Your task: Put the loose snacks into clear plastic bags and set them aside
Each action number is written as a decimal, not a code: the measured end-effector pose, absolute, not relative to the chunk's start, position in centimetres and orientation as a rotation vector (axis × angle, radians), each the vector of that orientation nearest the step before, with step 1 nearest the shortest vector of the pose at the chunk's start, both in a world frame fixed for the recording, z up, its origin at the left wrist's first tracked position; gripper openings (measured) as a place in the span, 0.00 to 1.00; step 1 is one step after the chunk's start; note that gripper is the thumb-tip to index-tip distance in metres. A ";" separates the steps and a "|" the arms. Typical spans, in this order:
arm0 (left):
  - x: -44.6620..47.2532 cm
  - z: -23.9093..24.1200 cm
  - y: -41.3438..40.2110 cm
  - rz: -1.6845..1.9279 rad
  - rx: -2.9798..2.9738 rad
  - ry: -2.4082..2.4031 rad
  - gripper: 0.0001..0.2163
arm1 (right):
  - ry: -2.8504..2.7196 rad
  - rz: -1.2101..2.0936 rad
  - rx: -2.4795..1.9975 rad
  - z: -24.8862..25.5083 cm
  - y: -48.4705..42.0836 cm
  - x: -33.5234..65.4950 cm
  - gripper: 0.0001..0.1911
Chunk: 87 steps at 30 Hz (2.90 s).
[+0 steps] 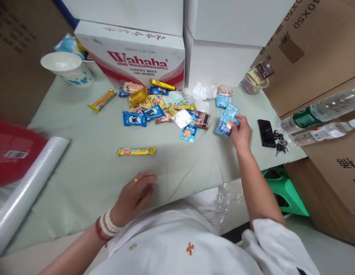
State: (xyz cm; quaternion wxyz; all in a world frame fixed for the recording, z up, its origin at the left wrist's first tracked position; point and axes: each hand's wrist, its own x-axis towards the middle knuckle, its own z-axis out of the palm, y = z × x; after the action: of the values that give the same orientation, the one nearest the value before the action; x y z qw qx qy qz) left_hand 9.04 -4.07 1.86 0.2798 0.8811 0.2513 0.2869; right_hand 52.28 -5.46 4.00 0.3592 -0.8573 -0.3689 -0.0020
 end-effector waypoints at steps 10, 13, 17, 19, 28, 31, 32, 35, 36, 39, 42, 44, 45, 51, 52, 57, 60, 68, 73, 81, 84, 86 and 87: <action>-1.8 0.2 -6.4 0.735 2.553 1.121 0.09 | -1.437 -0.264 -2.540 3.9 5.4 54.1 0.14; -3.0 -0.3 -7.4 0.742 2.492 1.234 0.09 | -1.408 -0.216 -2.509 4.1 7.7 53.1 0.18; -3.1 -0.2 -7.5 0.770 2.469 1.225 0.08 | -1.404 0.119 -2.579 3.0 10.9 52.0 0.12; -3.1 -0.1 -7.3 0.784 2.467 1.194 0.08 | -1.401 0.134 -2.536 2.5 11.5 51.7 0.07; -1.5 0.9 -7.1 0.844 2.378 1.165 0.09 | -1.411 0.214 -1.754 4.4 9.7 51.3 0.05; 0.0 1.7 -6.7 0.875 2.374 1.082 0.10 | -1.319 0.183 -1.741 4.6 9.6 51.1 0.10; 0.4 1.9 -6.7 0.879 2.373 1.068 0.10 | -1.304 0.143 -1.769 4.7 9.7 50.9 0.09; 0.7 2.0 -7.2 0.889 2.367 1.058 0.10 | -1.376 0.080 -1.860 5.3 10.1 49.3 0.07; 0.5 1.9 -7.5 0.891 2.364 1.063 0.10 | -1.443 0.093 -1.886 5.4 10.3 48.5 0.08; -0.3 1.5 -8.4 0.884 2.325 1.116 0.10 | -1.656 0.170 -2.077 5.4 10.3 45.4 0.09; -1.1 1.3 -9.0 0.851 2.233 1.211 0.10 | -1.758 0.269 -2.396 4.6 9.7 43.0 0.10; -1.2 1.5 -9.1 0.836 2.157 1.248 0.10 | -1.808 0.295 -2.438 4.0 8.9 42.2 0.07; -1.1 1.6 -9.0 0.837 2.116 1.253 0.10 | -1.829 0.297 -2.383 3.9 8.4 42.0 0.06; 3.3 2.9 -6.1 0.882 1.614 1.261 0.08 | -1.627 0.659 -1.616 4.9 3.1 40.2 0.12; 4.6 3.0 -5.3 0.881 1.488 1.239 0.08 | -1.547 0.788 -1.513 5.1 2.1 39.4 0.12; 10.8 2.3 -1.8 0.876 1.158 1.001 0.22 | -1.003 1.251 -1.312 4.8 -2.3 34.3 0.17; 13.0 1.7 -1.6 0.756 1.083 0.926 0.17 | -0.777 1.331 -1.324 3.9 -4.1 31.7 0.22; 13.0 1.9 -3.4 0.732 0.935 0.939 0.17 | -0.560 1.302 -1.391 1.8 -5.9 30.3 0.26; 12.9 2.0 -3.7 0.722 1.048 0.963 0.18 | -0.693 1.296 -1.463 1.7 -6.3 30.6 0.23; 12.6 2.8 -3.0 0.666 1.064 0.872 0.21 | -1.289 1.321 -1.285 4.3 -7.5 32.0 0.15; 11.7 2.8 -2.5 0.625 1.043 0.838 0.21 | -1.110 1.380 -1.275 3.9 -7.2 32.4 0.16; 10.9 2.9 -2.0 0.592 1.025 0.815 0.20 | -0.996 1.355 -1.293 3.7 -6.9 33.0 0.18; 10.5 3.1 -1.6 0.584 1.008 0.802 0.20 | -0.943 1.349 -1.300 3.7 -6.8 33.3 0.19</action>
State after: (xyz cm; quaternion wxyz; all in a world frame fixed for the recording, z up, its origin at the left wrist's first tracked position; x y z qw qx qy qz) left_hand 10.49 -1.64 3.10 0.7602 0.4632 0.3683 0.2680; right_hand 33.29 -6.80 3.74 0.4986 -0.5374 -0.3898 0.5574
